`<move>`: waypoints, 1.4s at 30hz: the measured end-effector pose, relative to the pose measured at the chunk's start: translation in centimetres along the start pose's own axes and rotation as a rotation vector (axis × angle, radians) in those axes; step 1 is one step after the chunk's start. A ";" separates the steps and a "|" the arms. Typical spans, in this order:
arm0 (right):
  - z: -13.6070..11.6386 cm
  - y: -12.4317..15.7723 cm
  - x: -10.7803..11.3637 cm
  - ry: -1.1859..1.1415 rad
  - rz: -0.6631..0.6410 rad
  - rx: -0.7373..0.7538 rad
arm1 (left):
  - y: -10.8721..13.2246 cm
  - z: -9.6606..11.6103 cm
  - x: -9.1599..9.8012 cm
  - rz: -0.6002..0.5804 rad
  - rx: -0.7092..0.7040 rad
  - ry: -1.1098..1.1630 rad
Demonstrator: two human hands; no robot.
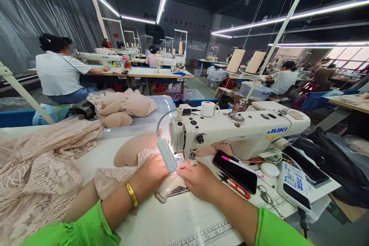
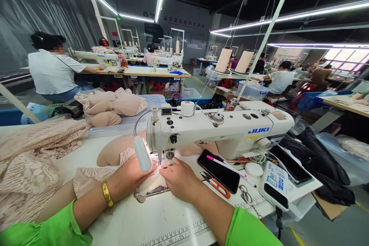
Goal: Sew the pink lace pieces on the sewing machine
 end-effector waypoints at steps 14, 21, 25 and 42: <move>-0.1 -0.2 -0.1 -0.010 -0.032 -0.041 | -0.2 -1.7 -0.5 -0.127 0.107 -0.087; -0.7 -0.1 0.2 -0.423 0.122 -0.175 | 0.5 -1.5 1.2 -0.092 0.187 -0.022; -2.3 -0.5 -1.9 -1.131 0.202 -0.469 | 3.3 3.4 4.5 -0.076 0.269 0.300; -10.8 5.8 -1.5 -0.964 0.288 -0.364 | 8.1 12.0 3.4 0.300 1.239 1.788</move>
Point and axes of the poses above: each hand's wrist, its own y-axis away from the middle knuckle, its own x-axis out of the back of the hand, z = x × y, the point moved 6 cm from there along -y, towards the middle knuckle, and after that the axes turned 13 degrees about -y, right-handed, at the moved point
